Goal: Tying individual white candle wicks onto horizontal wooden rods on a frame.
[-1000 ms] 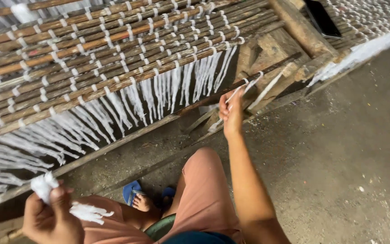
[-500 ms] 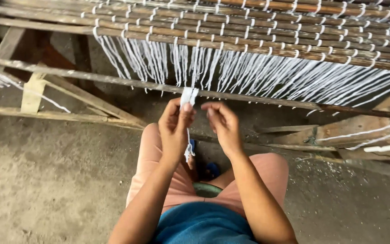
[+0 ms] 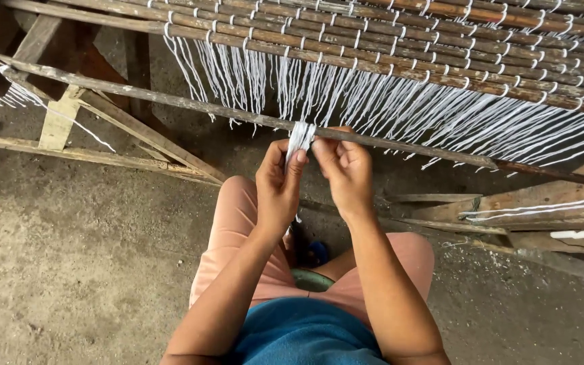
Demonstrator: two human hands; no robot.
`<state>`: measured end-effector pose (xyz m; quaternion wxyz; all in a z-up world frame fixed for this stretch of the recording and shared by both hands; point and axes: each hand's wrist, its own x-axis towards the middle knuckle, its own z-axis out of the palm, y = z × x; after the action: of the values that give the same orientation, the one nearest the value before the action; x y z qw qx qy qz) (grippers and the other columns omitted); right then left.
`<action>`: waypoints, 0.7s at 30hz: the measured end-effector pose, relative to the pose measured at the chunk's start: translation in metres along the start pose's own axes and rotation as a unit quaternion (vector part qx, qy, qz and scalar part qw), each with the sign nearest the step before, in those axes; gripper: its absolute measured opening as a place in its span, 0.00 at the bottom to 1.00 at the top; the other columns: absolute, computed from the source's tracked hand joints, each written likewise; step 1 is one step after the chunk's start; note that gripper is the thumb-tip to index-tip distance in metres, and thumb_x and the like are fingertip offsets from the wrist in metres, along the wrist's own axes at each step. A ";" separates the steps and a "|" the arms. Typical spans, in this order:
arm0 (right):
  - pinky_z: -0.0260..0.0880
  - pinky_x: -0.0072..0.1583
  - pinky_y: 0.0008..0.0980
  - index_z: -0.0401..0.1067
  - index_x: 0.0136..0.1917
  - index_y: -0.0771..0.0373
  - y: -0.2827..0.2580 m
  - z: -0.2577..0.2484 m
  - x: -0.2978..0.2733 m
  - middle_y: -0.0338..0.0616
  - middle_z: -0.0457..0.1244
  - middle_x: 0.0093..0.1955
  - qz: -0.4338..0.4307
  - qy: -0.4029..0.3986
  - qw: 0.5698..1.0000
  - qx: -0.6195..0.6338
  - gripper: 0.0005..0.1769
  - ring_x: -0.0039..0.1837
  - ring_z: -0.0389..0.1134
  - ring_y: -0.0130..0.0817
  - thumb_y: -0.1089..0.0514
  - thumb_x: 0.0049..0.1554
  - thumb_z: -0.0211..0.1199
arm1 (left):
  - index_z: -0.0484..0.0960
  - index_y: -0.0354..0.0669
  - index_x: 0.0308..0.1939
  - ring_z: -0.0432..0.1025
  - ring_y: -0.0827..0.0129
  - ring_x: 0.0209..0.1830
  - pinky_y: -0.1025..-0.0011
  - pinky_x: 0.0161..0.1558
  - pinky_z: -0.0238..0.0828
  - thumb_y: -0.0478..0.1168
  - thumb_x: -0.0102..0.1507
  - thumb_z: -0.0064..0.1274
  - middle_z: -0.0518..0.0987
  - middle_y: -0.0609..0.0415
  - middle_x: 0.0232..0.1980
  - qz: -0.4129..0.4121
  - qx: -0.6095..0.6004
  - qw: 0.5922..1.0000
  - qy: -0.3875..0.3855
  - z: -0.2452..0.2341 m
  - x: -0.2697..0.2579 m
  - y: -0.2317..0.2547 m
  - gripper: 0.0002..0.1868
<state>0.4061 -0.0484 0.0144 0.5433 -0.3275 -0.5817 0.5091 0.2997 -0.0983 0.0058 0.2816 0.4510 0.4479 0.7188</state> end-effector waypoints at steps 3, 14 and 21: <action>0.66 0.42 0.19 0.76 0.48 0.65 0.002 0.006 -0.001 0.40 0.64 0.38 -0.042 0.010 0.997 -0.064 0.03 0.40 0.63 0.21 0.65 0.60 0.67 | 0.78 0.36 0.46 0.67 0.77 0.34 0.76 0.38 0.67 0.35 0.71 0.51 0.76 0.53 0.31 -0.019 -0.014 1.000 -0.004 0.003 0.002 0.016 0.05; 0.71 0.58 0.27 0.64 0.54 0.57 0.002 -0.018 0.003 0.42 0.64 0.51 0.051 -0.007 0.974 0.219 0.05 0.53 0.69 0.29 0.60 0.65 0.58 | 0.76 0.37 0.44 0.71 0.73 0.29 0.75 0.36 0.70 0.38 0.72 0.48 0.78 0.50 0.32 -0.041 -0.073 0.996 0.024 -0.002 0.007 -0.002 0.07; 0.68 0.42 0.26 0.68 0.57 0.65 -0.010 -0.010 -0.006 0.42 0.61 0.46 0.123 -0.053 0.979 0.156 0.14 0.41 0.61 0.25 0.63 0.58 0.66 | 0.75 0.37 0.46 0.65 0.74 0.23 0.76 0.30 0.63 0.40 0.73 0.46 0.77 0.48 0.27 -0.035 -0.091 0.995 0.006 0.003 0.000 -0.002 0.09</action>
<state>0.4190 -0.0547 0.0213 0.4888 -0.2805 -0.4787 0.6732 0.3023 -0.0959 0.0049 0.3435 0.4032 0.3978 0.7491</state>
